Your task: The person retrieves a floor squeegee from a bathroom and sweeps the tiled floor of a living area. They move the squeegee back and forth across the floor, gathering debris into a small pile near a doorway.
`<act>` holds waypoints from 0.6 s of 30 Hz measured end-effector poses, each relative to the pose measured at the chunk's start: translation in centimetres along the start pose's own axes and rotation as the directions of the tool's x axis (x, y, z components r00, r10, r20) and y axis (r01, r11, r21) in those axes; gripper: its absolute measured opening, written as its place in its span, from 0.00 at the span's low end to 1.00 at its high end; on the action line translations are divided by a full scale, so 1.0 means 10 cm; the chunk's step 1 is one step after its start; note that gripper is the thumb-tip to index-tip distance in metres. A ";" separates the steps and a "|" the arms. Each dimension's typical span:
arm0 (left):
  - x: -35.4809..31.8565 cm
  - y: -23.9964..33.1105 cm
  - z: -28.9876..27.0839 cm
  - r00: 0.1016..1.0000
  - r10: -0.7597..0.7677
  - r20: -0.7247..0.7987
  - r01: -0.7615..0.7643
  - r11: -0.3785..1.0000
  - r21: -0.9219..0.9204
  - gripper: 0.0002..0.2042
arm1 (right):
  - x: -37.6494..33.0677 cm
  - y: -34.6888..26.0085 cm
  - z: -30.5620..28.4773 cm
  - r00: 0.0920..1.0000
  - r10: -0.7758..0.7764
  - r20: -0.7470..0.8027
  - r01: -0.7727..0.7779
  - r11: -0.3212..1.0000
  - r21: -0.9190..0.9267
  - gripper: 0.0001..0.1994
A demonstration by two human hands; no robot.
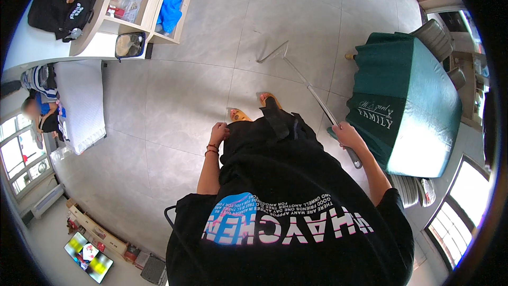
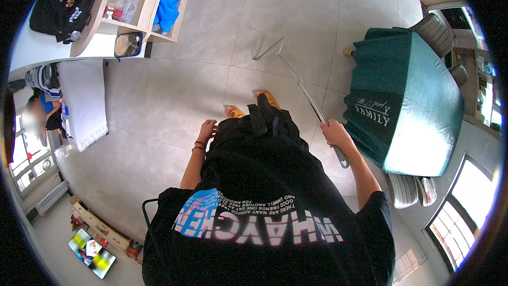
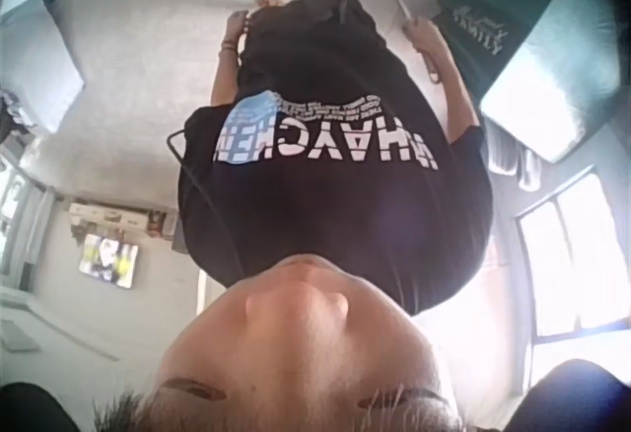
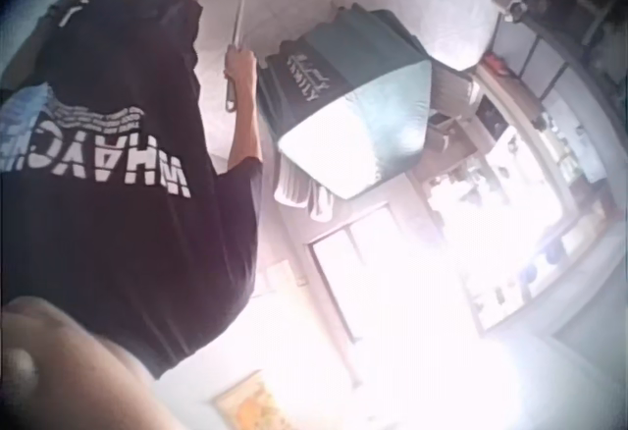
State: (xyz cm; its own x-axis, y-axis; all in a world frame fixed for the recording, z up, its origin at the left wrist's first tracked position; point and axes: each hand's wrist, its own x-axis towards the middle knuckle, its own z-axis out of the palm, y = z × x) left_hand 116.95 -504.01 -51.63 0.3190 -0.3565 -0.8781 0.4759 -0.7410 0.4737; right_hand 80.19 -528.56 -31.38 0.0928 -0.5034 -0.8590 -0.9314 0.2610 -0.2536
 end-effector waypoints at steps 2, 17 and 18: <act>0.03 -0.02 0.00 1.000 0.021 -0.015 -0.021 1.000 0.000 0.11 | -0.07 -0.09 -0.04 0.997 -0.059 -0.046 0.053 0.992 -0.114 0.16; 0.08 -0.18 -0.21 0.999 0.011 -0.036 -0.012 0.999 -0.033 0.12 | -0.54 -0.43 -0.22 0.904 -0.389 -0.175 0.285 0.856 -0.431 0.13; 0.11 -0.19 -0.22 0.999 0.020 -0.046 -0.021 1.000 -0.012 0.12 | -0.55 -0.45 -0.21 0.897 -0.396 -0.194 0.276 0.847 -0.454 0.13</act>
State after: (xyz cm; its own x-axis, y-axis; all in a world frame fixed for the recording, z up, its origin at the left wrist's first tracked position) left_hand 118.21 -501.71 -53.34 0.3659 -0.3450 -0.8644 0.4793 -0.7262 0.4928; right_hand 83.13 -528.70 -24.58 0.3838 -0.7153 -0.5840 -0.9234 -0.2915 -0.2498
